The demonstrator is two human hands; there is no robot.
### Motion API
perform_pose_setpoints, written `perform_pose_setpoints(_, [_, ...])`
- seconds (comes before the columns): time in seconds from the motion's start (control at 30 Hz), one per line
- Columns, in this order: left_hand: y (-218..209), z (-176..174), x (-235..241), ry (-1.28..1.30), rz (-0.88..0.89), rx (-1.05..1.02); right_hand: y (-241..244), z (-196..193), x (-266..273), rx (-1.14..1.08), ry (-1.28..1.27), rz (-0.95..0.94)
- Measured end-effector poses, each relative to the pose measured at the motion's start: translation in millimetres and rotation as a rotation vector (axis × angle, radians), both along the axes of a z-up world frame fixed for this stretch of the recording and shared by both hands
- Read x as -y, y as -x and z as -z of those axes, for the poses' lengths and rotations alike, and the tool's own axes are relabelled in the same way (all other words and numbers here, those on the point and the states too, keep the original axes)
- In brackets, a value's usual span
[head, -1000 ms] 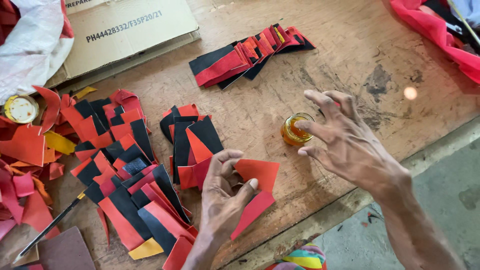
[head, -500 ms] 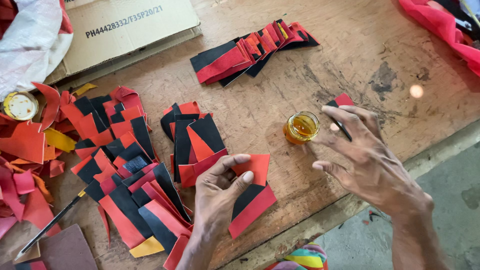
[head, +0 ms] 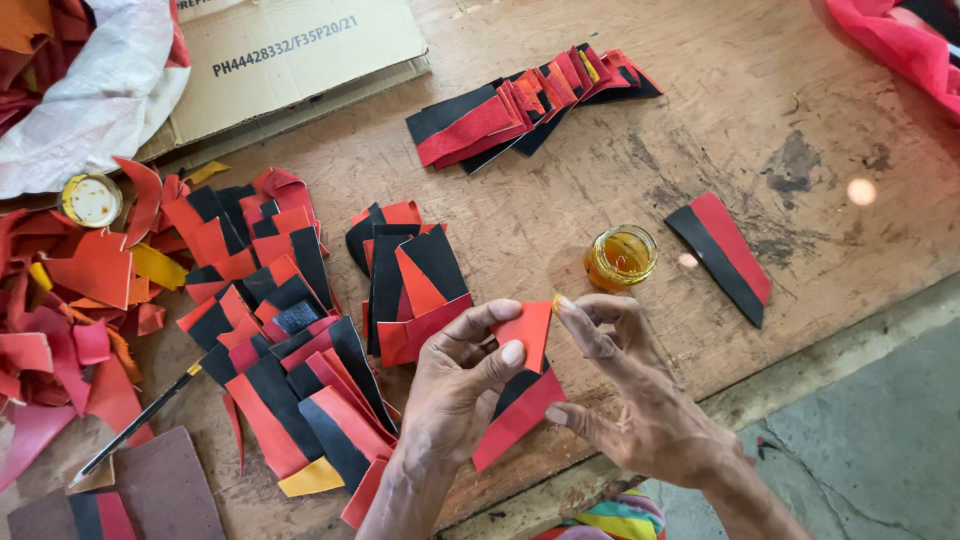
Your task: The person assembles small red and black triangular pieces by hand, applying a liquid from a small glass jar to the edges and pressing them together. The person repeatedly picks up pieces, applies the liquid, and joins them, stacking the finished units on the wooden table.
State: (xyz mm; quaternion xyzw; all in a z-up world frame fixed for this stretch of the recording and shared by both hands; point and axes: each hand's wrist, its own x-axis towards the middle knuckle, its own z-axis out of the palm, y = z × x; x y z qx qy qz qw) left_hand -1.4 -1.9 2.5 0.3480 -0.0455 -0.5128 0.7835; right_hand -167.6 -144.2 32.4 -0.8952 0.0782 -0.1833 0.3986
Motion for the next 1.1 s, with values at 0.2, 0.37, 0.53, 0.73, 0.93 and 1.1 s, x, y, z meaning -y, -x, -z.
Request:
perform_pose_setpoints(0.2, [-1,-3,0,0.005,-0.013,-0.022,-3,0,-4,0.054,0.089,-0.012])
perform_pose_setpoints(0.37, [-5,-5,-2,-0.01,-0.024,-0.014,-3,0,-7,0.167,0.213,0.046])
perform_pose_setpoints(0.53, [-2,-10,1,0.024,-0.004,-0.031,-15,-3,0,0.165,0.182,-0.034])
perform_pose_setpoints(0.73, [-10,-12,-3,0.011,-0.065,-0.033,-5,-7,-22,0.21,0.316,-0.1])
perform_pose_setpoints(0.93, [-5,-9,0,0.053,-0.037,-0.048,-16,3,-7,0.192,0.286,-0.022])
perform_pose_setpoints(1.1, [-11,-6,-4,0.051,-0.075,-0.05,-8,-4,-22,0.251,0.363,-0.083])
